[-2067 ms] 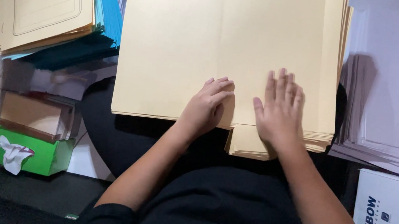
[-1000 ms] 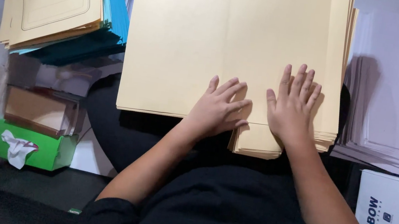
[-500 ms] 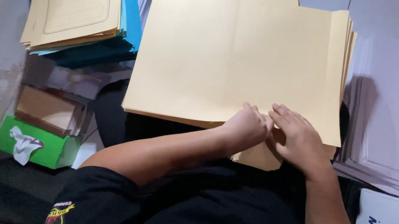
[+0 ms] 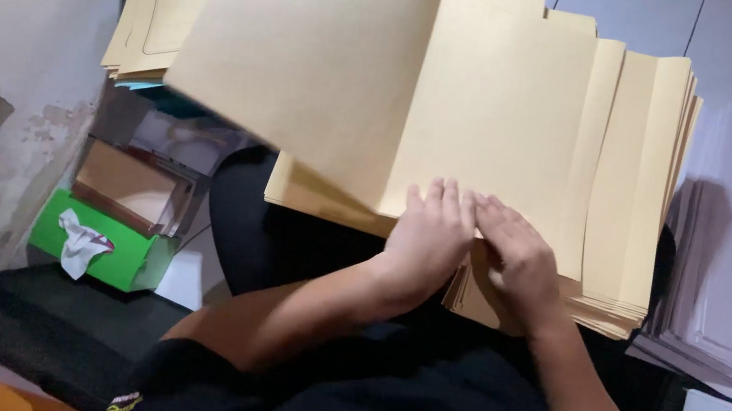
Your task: Folding and preparing yellow paper folders from a stack on the floor.
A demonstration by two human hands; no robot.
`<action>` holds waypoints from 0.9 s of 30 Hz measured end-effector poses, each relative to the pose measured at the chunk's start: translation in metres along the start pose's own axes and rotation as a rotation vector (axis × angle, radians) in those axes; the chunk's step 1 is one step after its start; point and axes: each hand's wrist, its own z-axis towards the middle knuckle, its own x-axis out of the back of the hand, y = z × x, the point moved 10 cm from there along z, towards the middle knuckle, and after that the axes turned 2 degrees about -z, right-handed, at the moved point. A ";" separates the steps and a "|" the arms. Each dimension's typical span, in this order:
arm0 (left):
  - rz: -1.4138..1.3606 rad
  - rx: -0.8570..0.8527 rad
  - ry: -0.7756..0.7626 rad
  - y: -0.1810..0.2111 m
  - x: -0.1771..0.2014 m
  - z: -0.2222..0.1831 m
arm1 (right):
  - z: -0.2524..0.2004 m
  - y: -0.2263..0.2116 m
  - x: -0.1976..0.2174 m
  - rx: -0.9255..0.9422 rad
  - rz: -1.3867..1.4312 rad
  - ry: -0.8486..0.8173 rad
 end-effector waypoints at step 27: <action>-0.394 -0.333 -0.047 0.040 -0.086 -0.025 | -0.066 0.092 -0.050 -0.527 -0.149 -0.688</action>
